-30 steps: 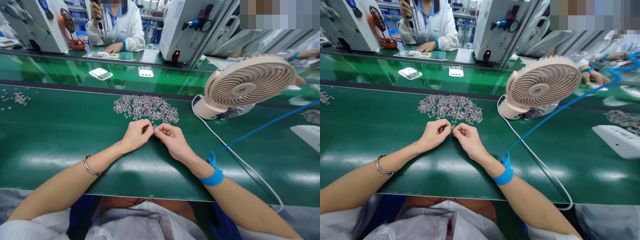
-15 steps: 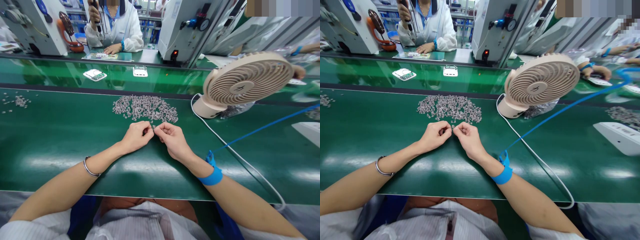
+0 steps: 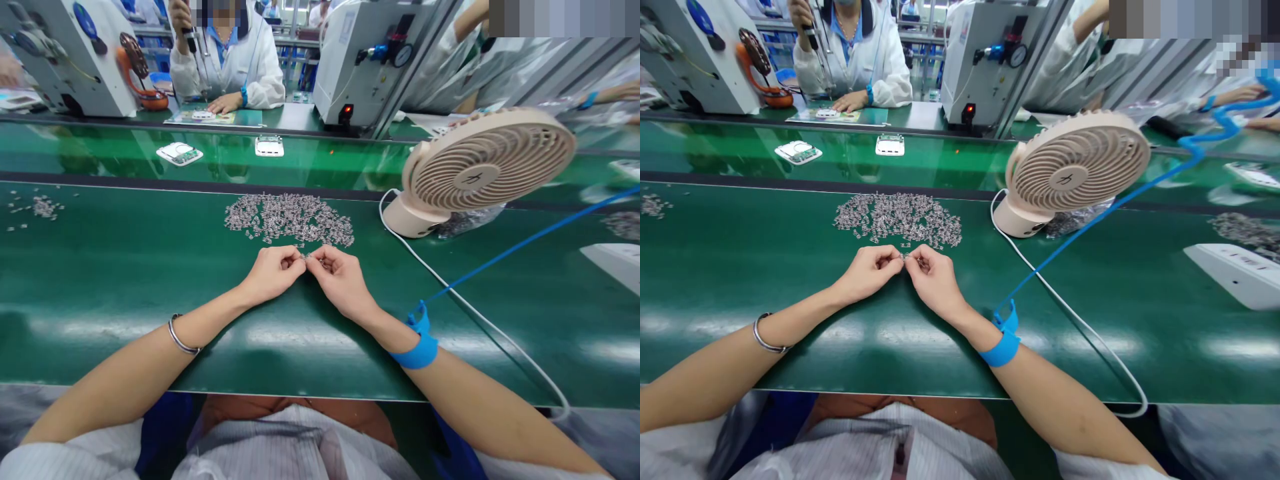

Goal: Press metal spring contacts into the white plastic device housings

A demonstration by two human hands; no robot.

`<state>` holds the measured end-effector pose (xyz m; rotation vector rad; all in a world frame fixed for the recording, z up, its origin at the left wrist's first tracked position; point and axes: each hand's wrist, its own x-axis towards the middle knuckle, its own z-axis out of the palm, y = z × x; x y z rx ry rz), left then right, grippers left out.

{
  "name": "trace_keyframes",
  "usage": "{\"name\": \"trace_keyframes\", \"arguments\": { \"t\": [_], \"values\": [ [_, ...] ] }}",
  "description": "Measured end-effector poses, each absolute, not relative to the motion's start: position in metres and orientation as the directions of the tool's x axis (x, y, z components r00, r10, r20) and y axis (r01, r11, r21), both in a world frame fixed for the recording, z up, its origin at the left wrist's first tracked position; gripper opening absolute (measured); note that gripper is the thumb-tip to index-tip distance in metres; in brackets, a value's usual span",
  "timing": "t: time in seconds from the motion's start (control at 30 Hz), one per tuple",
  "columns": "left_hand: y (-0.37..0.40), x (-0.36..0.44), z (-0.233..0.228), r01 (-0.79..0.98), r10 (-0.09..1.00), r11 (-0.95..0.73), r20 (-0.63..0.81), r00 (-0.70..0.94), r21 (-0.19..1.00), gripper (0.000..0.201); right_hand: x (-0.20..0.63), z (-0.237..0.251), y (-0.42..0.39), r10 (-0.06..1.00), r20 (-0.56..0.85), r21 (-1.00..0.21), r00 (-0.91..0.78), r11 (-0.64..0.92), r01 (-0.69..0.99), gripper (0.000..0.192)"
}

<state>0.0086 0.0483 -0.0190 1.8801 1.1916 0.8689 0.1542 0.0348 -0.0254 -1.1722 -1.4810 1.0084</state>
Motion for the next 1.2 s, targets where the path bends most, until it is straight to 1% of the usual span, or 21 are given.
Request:
{"name": "trace_keyframes", "arguments": {
  "t": [0.1,0.23,0.3,0.4,0.5,0.6,0.67,0.73,0.8,0.83,0.9,0.93,1.0,1.07,1.13,1.2],
  "values": [
    [0.049,0.009,-0.021,0.384,0.925,-0.255,0.108,0.365,0.887,0.021,0.154,-0.026,0.034,0.965,0.249,-0.931,-0.087,0.263,0.254,0.018],
    [0.047,0.011,-0.02,0.369,0.914,-0.228,0.068,0.4,0.901,0.021,0.156,-0.029,0.038,0.96,0.274,-0.919,-0.063,0.28,0.278,0.018],
    [0.046,0.012,-0.019,0.397,0.931,-0.228,0.08,0.356,0.889,0.019,0.16,-0.032,0.044,0.961,0.276,-0.915,-0.011,0.266,0.302,0.02],
    [0.049,0.01,-0.017,0.469,0.968,-0.225,0.143,0.205,0.854,0.017,0.167,-0.036,0.054,0.963,0.264,-0.914,0.053,0.233,0.331,0.021],
    [0.053,0.007,-0.019,0.524,0.977,-0.209,0.196,0.082,0.825,0.016,0.172,-0.036,0.06,0.961,0.27,-0.93,0.057,0.245,0.275,0.016],
    [0.056,0.006,-0.021,0.562,0.975,-0.209,0.217,0.054,0.8,0.012,0.177,-0.033,0.063,0.957,0.289,-0.937,0.024,0.278,0.213,0.022],
    [0.056,0.005,-0.021,0.589,0.972,-0.219,0.228,0.06,0.778,0.01,0.181,-0.032,0.064,0.951,0.308,-0.928,0.024,0.294,0.229,0.022],
    [0.055,0.005,-0.021,0.621,0.968,-0.227,0.241,0.063,0.75,0.009,0.185,-0.033,0.066,0.938,0.34,-0.907,0.059,0.311,0.284,0.021],
    [0.054,0.006,-0.022,0.658,0.964,-0.234,0.256,0.064,0.716,0.009,0.19,-0.034,0.069,0.916,0.393,-0.857,0.082,0.332,0.394,0.023],
    [0.053,0.006,-0.022,0.675,0.962,-0.239,0.263,0.068,0.698,0.01,0.192,-0.035,0.07,0.905,0.421,-0.815,0.062,0.347,0.465,0.025],
    [0.051,0.007,-0.024,0.702,0.959,-0.251,0.271,0.086,0.667,0.017,0.194,-0.037,0.073,0.902,0.43,-0.699,-0.045,0.363,0.616,0.03],
    [0.05,0.007,-0.025,0.725,0.958,-0.256,0.265,0.105,0.64,0.023,0.193,-0.038,0.074,0.914,0.39,-0.634,-0.116,0.357,0.686,0.033],
    [0.048,0.009,-0.025,0.793,0.964,-0.252,0.216,0.155,0.555,0.037,0.192,-0.04,0.076,0.941,0.247,-0.52,-0.23,0.329,0.788,0.039],
    [0.046,0.01,-0.024,0.862,0.971,-0.239,0.128,0.203,0.446,0.046,0.191,-0.041,0.078,0.954,0.134,-0.44,-0.267,0.299,0.847,0.042],
    [0.045,0.011,-0.023,0.898,0.972,-0.231,0.047,0.231,0.374,0.049,0.191,-0.043,0.08,0.961,0.107,-0.399,-0.255,0.277,0.874,0.043],
    [0.044,0.011,-0.021,0.909,0.968,-0.238,0.007,0.251,0.343,0.049,0.194,-0.043,0.082,0.968,0.108,-0.38,-0.228,0.253,0.89,0.043]
  ]
}}
